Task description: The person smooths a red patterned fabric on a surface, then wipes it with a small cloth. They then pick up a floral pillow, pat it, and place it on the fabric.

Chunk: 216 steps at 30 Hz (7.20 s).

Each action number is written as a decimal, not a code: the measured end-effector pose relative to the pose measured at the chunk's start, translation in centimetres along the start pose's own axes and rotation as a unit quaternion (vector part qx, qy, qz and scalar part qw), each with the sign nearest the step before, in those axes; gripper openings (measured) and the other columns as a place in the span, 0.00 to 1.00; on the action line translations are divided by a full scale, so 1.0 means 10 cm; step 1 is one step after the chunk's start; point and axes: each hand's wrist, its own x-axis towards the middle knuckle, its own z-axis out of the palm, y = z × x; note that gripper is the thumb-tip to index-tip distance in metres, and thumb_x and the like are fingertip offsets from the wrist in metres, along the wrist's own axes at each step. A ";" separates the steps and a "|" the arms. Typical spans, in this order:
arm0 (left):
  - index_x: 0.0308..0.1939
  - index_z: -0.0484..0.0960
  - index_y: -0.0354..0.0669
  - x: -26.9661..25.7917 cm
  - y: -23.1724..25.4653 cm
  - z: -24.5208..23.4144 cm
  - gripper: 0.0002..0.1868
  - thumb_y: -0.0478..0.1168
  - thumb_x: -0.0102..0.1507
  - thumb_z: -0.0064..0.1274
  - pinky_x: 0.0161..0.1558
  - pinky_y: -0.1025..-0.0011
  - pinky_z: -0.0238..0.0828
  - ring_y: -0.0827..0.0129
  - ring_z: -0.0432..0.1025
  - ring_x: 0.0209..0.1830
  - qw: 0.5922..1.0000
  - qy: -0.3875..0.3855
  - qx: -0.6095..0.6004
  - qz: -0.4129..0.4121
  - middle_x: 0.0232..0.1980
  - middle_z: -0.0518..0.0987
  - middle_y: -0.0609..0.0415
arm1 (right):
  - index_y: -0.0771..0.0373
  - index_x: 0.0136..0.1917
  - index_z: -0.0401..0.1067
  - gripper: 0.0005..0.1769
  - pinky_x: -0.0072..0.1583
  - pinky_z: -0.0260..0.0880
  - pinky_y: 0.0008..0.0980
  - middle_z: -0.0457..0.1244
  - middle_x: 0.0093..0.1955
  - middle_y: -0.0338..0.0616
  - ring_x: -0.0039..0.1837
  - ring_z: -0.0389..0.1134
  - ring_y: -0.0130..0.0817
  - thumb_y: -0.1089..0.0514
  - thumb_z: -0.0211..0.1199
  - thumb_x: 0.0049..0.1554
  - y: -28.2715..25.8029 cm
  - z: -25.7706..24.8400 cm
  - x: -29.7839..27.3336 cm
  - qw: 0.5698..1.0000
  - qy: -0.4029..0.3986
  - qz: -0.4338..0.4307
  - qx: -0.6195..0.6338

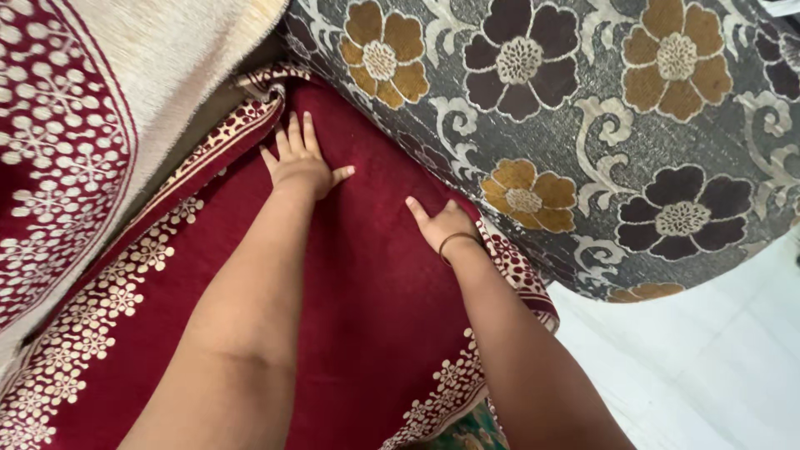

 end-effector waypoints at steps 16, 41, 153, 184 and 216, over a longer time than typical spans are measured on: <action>0.79 0.46 0.31 -0.98 1.59 1.01 0.45 0.62 0.69 0.36 0.78 0.53 0.27 0.49 0.32 0.84 0.973 0.134 -0.038 0.182 0.84 0.41 0.41 | 0.64 0.82 0.51 0.45 0.67 0.64 0.48 0.50 0.82 0.54 0.69 0.63 0.55 0.44 0.59 0.58 0.82 0.27 -1.27 0.963 0.216 -0.163 -0.005; 0.78 0.51 0.42 -1.22 1.98 0.75 0.38 0.53 0.67 0.37 0.74 0.35 0.21 0.54 0.28 0.84 0.983 -0.046 -0.006 0.176 0.84 0.43 0.55 | 0.71 0.75 0.57 0.46 0.67 0.64 0.44 0.57 0.74 0.64 0.69 0.64 0.52 0.39 0.61 0.54 0.95 -0.31 -0.86 0.996 0.053 -0.055 -0.051; 0.75 0.14 0.29 -0.91 -5.29 2.83 0.89 0.82 0.45 0.61 0.79 0.40 0.25 0.40 0.17 0.83 0.684 -0.099 -0.460 -0.557 0.83 0.21 0.31 | 0.63 0.84 0.37 0.71 0.78 0.39 0.63 0.33 0.88 0.50 0.87 0.31 0.47 0.22 0.65 0.47 -3.48 1.19 0.40 0.922 0.259 -0.151 -0.243; 0.76 0.14 0.34 -0.50 -5.45 2.58 0.89 0.82 0.43 0.62 0.81 0.41 0.25 0.43 0.16 0.85 0.700 -0.074 -0.489 -0.515 0.83 0.19 0.36 | 0.75 0.83 0.38 0.83 0.81 0.37 0.55 0.35 0.87 0.63 0.88 0.34 0.50 0.18 0.71 0.39 -3.24 0.83 0.51 0.923 0.261 -0.190 -0.210; 0.75 0.14 0.30 -1.08 -5.26 2.51 0.85 0.79 0.49 0.61 0.80 0.41 0.23 0.43 0.16 0.84 0.662 -0.071 -0.466 -0.582 0.83 0.17 0.38 | 0.79 0.79 0.40 0.85 0.81 0.29 0.52 0.29 0.85 0.66 0.86 0.23 0.53 0.10 0.63 0.37 -3.86 2.81 -1.40 0.946 0.160 -0.178 -0.219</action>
